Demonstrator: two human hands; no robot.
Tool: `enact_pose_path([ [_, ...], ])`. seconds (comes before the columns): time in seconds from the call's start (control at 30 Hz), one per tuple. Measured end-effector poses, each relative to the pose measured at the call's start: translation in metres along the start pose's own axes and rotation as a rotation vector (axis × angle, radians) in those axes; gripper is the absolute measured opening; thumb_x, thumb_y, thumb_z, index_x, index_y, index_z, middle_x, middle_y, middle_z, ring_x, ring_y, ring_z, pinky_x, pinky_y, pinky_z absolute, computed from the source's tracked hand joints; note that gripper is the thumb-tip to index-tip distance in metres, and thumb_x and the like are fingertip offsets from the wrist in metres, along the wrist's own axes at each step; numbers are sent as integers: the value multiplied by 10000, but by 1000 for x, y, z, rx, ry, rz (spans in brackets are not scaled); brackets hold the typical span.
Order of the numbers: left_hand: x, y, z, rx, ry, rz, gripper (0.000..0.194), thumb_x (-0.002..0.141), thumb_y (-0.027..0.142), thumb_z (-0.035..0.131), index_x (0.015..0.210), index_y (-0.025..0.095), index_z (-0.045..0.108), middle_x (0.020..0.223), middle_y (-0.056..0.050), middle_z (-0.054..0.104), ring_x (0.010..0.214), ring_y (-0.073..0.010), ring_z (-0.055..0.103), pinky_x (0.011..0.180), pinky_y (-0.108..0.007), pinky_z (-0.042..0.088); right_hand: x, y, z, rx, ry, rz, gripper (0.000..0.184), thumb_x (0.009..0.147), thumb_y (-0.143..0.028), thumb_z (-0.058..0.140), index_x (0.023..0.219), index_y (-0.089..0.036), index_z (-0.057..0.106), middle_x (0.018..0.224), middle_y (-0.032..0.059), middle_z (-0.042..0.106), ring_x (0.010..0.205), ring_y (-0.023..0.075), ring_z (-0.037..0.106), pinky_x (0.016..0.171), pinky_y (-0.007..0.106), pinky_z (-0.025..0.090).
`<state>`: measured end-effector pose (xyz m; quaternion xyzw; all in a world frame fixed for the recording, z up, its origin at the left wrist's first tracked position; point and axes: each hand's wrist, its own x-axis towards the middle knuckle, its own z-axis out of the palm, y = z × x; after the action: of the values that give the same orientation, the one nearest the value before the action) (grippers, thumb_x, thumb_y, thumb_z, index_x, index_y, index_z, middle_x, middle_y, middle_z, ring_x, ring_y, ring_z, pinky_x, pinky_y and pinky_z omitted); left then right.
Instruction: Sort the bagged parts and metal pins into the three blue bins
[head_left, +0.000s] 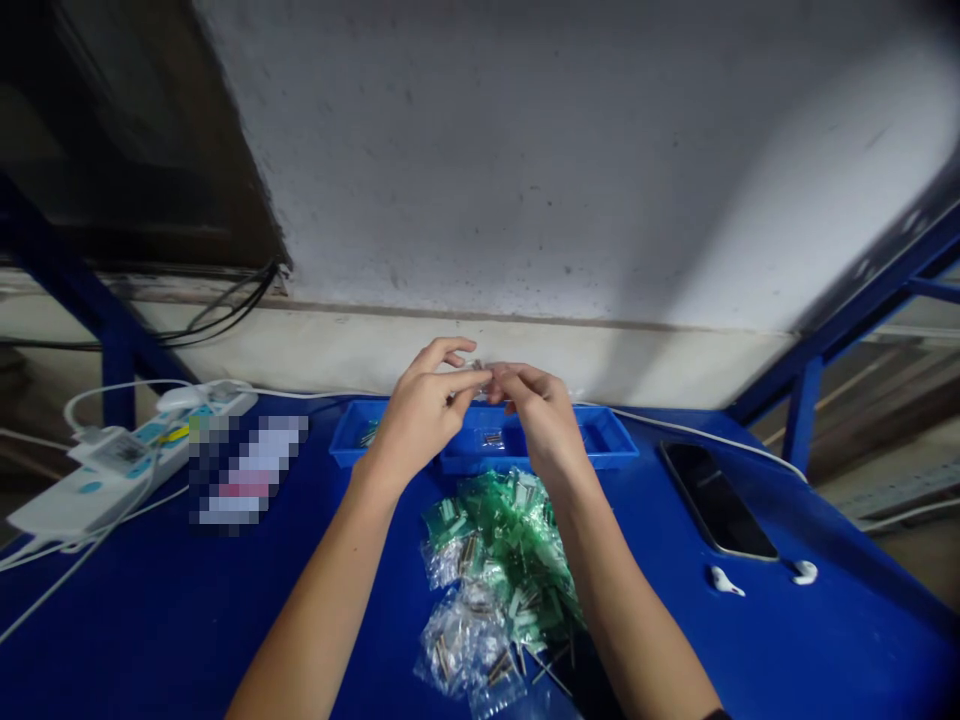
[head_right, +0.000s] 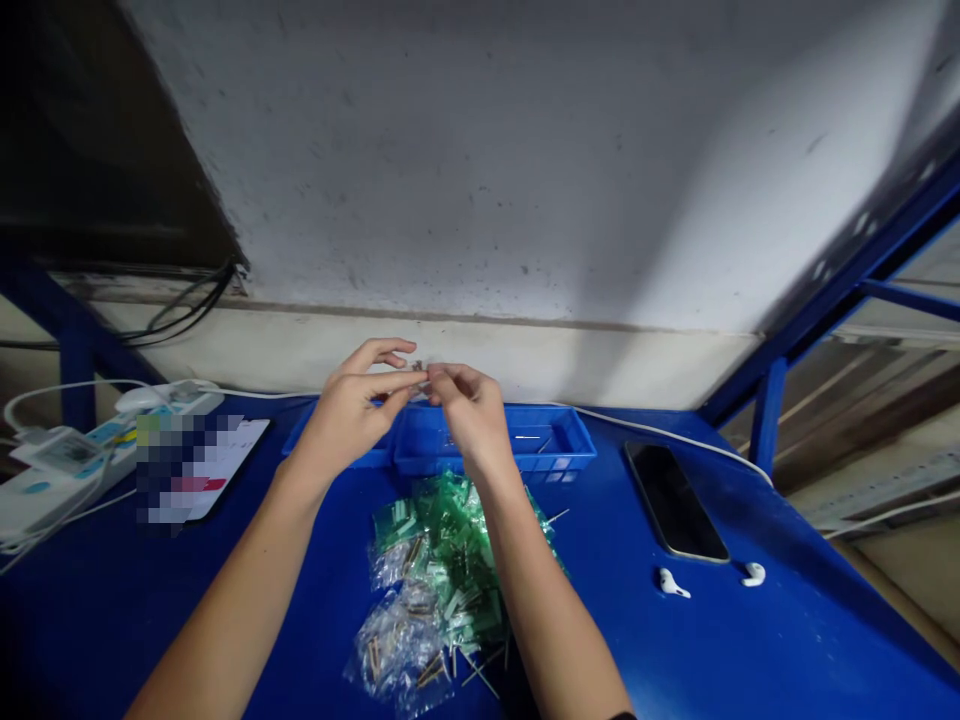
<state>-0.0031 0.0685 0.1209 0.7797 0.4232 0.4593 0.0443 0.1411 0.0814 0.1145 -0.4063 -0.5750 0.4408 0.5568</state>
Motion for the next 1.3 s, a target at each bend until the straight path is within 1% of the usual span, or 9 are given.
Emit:
enact_pose_path([
  [0.17, -3, 13, 6, -141, 35, 5, 400, 834, 53, 435, 1158, 248, 565, 1268, -62, 460, 912, -120, 588, 781, -263, 518, -3, -12, -11, -38, 231, -243, 190, 812, -328, 527, 863, -198, 655, 731, 16, 633, 662, 136, 569, 613, 285, 445],
  [0.3, -23, 16, 15, -170, 90, -35, 442, 778, 5, 436, 1152, 215, 543, 1074, -53, 532, 821, -105, 578, 776, -254, 496, -9, -4, -30, -378, 484, -522, 230, 858, -270, 470, 1001, -204, 636, 916, 65, 633, 828, 178, 575, 717, 340, 459],
  [0.47, -66, -8, 26, -110, -60, -124, 491, 757, -9, 408, 1173, 220, 535, 937, -28, 561, 799, -118, 554, 763, -254, 467, -43, 31, -55, -931, 13, -444, 376, 804, -276, 557, 1158, -156, 586, 1042, 133, 606, 986, 281, 509, 873, 490, 400],
  [0.57, -84, -33, 34, -41, -39, -181, 515, 756, -5, 396, 1201, 216, 528, 884, -19, 559, 790, -125, 547, 743, -248, 457, -82, 38, -50, -965, -317, -323, 372, 853, -316, 513, 1188, -161, 563, 1009, 110, 613, 941, 250, 518, 883, 479, 394],
  [0.73, -98, -50, 48, 126, 1, -199, 541, 761, -16, 413, 1223, 236, 539, 819, -2, 588, 817, -142, 560, 799, -287, 416, -134, 35, -15, -884, -916, -359, 492, 814, -294, 587, 1290, -240, 476, 1098, 77, 582, 1088, 250, 432, 929, 424, 372],
  [0.87, -104, -39, 52, 220, -6, -204, 561, 786, 4, 426, 1271, 274, 499, 822, 4, 613, 842, -157, 569, 822, -316, 385, -139, 38, -5, -938, -956, -346, 433, 828, -234, 557, 1257, -233, 503, 1038, 91, 576, 1068, 266, 425, 915, 468, 368],
  [1.0, -105, -26, 51, 190, 8, -176, 525, 822, 45, 428, 1295, 268, 465, 856, -3, 626, 860, -165, 562, 836, -324, 386, -125, 38, -5, -818, -909, -331, 384, 811, -121, 516, 1185, -200, 546, 972, 78, 578, 961, 211, 473, 866, 372, 416],
  [1.17, -103, -19, 43, -59, 16, -234, 228, 862, 202, 466, 1022, 201, 628, 921, -36, 634, 832, -157, 576, 764, -270, 435, -98, 35, -5, -615, -797, -243, 271, 750, -44, 512, 967, -183, 596, 830, 22, 622, 809, 151, 536, 744, 282, 445],
  [1.3, -100, -28, 38, -311, -11, -407, 212, 844, 209, 448, 930, 178, 640, 772, -20, 653, 696, -141, 595, 660, -242, 446, -78, 35, -4, -527, -799, -180, 192, 738, -77, 538, 869, -194, 618, 821, 5, 629, 733, 130, 560, 659, 258, 440],
])
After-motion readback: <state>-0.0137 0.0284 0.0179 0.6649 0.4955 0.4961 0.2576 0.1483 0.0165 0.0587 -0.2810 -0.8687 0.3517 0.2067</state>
